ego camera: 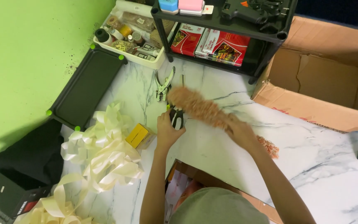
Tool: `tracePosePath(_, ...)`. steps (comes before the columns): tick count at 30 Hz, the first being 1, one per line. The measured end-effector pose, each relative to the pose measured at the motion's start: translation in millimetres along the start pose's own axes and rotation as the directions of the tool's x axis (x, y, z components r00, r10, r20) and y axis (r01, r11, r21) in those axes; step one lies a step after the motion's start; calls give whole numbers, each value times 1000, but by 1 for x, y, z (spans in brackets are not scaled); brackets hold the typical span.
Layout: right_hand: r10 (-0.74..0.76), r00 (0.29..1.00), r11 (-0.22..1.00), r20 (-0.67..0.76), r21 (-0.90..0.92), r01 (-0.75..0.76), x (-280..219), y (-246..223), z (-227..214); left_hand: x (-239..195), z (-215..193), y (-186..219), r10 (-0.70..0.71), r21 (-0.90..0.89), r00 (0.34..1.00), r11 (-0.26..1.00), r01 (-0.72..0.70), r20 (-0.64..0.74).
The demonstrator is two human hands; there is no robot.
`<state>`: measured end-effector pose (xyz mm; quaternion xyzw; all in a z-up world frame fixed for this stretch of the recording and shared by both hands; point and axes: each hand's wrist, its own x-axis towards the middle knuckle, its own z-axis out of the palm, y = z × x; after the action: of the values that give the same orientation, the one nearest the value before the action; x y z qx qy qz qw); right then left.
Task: The person cleans a cardboard box with a duster and then organizes various tools on a black rolling cart. They place items such as a digital scale, a glue gun, and scissors onto the cart's shelves.
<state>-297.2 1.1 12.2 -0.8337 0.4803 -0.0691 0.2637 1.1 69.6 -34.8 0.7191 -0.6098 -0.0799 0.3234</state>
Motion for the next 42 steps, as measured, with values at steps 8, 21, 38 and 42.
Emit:
tracePosePath(8,-389,920,902,-48,181,391,5,5,33,-11,39,-47,-232,-902,878,-223,370,418)
tracePosePath(21,-134,971,934,-200,303,191,0,21,-1,14,0,23,-96,-802,930,-543,251,356)
tracePosePath(38,-311,905,895,-290,232,382,-7,-64,-101,65,22,138,87,-917,970,356,182,226)
tracePosePath(42,-400,710,890,-580,-60,452,-5,-75,-126,82,22,176,269,-871,962,482,-93,46)
